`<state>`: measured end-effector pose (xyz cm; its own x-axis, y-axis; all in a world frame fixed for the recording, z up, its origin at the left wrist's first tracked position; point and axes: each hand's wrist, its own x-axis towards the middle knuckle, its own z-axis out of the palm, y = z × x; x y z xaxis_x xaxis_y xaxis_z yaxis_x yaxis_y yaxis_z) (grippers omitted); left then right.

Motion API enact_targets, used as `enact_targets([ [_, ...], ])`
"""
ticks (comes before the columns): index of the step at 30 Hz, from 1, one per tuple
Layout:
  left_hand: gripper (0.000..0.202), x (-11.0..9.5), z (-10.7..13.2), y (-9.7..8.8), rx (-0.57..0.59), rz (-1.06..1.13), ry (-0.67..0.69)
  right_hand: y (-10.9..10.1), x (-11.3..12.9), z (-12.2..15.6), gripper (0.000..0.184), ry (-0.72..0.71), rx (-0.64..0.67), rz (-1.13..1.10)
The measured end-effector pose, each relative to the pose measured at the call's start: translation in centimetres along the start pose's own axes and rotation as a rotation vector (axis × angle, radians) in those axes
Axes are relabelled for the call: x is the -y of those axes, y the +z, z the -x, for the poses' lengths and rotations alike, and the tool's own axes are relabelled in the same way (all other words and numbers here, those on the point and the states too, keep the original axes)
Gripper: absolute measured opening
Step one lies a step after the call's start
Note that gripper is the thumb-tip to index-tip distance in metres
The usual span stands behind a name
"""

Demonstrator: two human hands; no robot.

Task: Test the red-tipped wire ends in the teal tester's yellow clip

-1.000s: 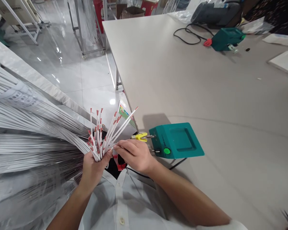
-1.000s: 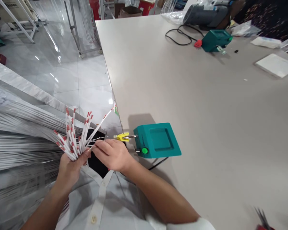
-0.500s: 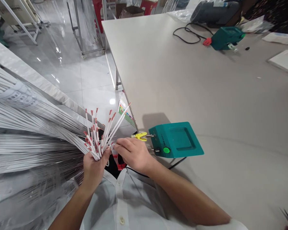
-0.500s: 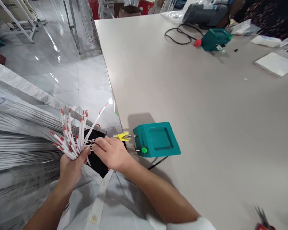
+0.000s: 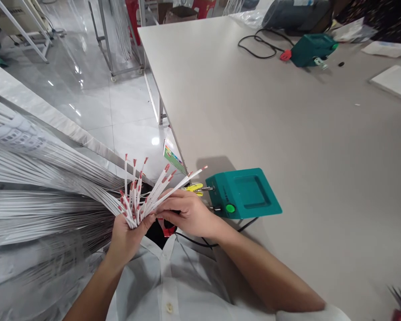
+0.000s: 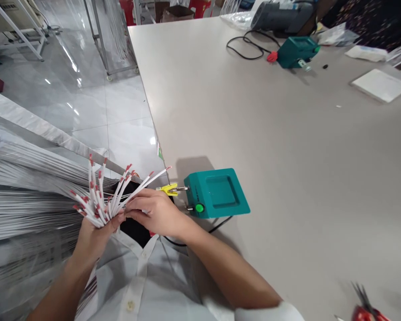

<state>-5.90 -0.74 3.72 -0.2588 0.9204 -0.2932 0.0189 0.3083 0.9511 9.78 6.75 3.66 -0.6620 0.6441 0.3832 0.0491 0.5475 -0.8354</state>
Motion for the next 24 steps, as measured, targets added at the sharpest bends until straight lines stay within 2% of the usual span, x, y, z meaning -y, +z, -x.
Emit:
enact_targets([
  [3,0.014,0.4,0.0,-0.5,0.031,0.140,-0.043,0.6,-0.2,0.1,0.007,0.073,-0.013,-0.204],
  [8,0.013,0.7,0.1,-0.8,0.032,0.304,-0.090,3.3,0.1,0.4,0.013,0.291,-0.251,-0.681],
  [13,0.018,0.1,0.0,-0.2,0.009,0.396,-0.112,4.9,0.4,0.4,0.015,0.502,-0.321,-1.000],
  [18,0.019,0.2,-0.1,0.4,-0.007,0.445,-0.159,5.1,0.1,0.4,0.016,0.554,-0.368,-1.097],
  [24,0.017,0.6,0.0,0.7,-0.047,0.502,-0.176,5.1,-0.1,0.5,0.009,0.516,-0.416,-0.995],
])
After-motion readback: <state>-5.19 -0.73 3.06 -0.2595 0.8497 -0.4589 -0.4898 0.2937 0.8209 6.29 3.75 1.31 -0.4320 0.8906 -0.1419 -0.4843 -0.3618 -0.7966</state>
